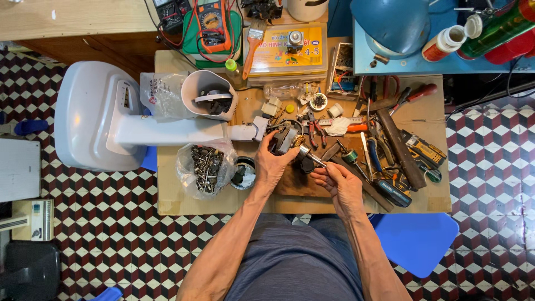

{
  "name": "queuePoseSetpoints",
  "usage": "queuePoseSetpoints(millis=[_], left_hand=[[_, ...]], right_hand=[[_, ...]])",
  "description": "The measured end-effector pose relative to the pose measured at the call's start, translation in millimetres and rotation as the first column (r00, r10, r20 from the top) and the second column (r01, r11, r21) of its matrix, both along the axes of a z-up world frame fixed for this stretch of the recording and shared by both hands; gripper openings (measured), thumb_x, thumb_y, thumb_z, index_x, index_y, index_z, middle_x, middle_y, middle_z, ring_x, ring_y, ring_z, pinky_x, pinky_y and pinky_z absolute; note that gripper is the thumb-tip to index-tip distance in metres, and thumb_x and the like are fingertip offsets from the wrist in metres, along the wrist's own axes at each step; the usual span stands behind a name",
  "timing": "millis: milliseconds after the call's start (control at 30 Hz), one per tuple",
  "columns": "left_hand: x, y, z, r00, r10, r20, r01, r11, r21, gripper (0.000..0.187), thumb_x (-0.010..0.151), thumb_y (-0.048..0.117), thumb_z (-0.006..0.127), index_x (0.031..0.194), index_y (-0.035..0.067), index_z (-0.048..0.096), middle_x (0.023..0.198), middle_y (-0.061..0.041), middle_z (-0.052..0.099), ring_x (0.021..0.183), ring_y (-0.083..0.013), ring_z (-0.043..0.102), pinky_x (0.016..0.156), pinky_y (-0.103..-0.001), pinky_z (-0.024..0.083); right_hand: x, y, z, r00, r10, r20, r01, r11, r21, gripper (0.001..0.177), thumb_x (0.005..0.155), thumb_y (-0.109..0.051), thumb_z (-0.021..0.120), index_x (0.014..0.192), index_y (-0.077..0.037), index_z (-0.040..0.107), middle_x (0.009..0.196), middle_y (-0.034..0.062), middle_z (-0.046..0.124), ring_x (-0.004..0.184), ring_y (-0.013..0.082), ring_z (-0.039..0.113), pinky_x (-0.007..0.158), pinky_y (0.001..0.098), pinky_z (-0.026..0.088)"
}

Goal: The person disassembles a small electrical motor, removes the rotor, applies lubricant to bearings, and reassembles the unit. They use a screwdriver and a small brush to clean and lubricate internal components before reattaching the housing.

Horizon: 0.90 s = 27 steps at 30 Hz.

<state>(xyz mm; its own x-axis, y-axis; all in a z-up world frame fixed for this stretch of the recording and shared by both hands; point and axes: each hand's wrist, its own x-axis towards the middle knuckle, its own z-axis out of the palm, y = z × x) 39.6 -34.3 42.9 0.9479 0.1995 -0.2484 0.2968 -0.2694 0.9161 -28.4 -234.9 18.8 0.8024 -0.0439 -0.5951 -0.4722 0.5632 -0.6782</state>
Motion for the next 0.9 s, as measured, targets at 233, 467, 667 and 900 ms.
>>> queuePoseSetpoints(millis=[233,467,667,900], left_hand=[[1.5,-2.6,-9.6,0.994,-0.016,0.105,0.018,1.000,-0.023,0.076,0.071,0.033,0.089,0.135,0.005,0.059,0.125,-0.014,0.067,0.112,-0.0241,0.067,0.097,-0.036,0.054],[2.5,0.0,-8.4,0.987,-0.053,0.149,0.036,0.993,0.114,0.077,0.070,0.033,0.089,0.135,0.008,0.059,0.129,-0.017,0.063,0.115,-0.0271,0.065,0.097,-0.038,0.055],[0.9,4.3,-0.4,0.989,-0.077,0.124,0.070,0.996,0.064,0.077,0.071,0.035,0.088,0.137,0.009,0.058,0.129,-0.016,0.062,0.116,-0.0267,0.065,0.099,-0.038,0.056],[1.8,5.8,0.8,0.991,-0.083,0.108,0.075,0.995,0.068,0.079,0.071,0.036,0.088,0.137,0.007,0.058,0.130,-0.016,0.061,0.117,-0.0268,0.064,0.098,-0.037,0.055]], right_hand=[[3.9,-1.7,4.7,1.000,-0.016,-0.005,0.016,1.000,-0.021,0.030,0.100,-0.018,0.060,0.119,0.007,0.063,0.106,0.0222,0.073,0.097,0.0305,0.075,0.083,0.0371,0.063],[5.7,-4.2,3.7,1.000,-0.026,0.016,0.026,0.999,-0.019,0.030,0.101,-0.018,0.061,0.117,0.007,0.063,0.107,0.0225,0.073,0.098,0.0308,0.075,0.085,0.0377,0.063],[3.3,5.1,-3.3,1.000,-0.025,0.010,0.025,1.000,0.003,0.030,0.100,-0.019,0.062,0.116,0.005,0.063,0.109,0.0216,0.072,0.099,0.0300,0.074,0.086,0.0385,0.062],[7.7,11.8,-3.9,1.000,-0.023,-0.004,0.023,1.000,0.009,0.030,0.100,-0.021,0.061,0.115,0.005,0.062,0.110,0.0222,0.072,0.101,0.0295,0.074,0.087,0.0372,0.062]])
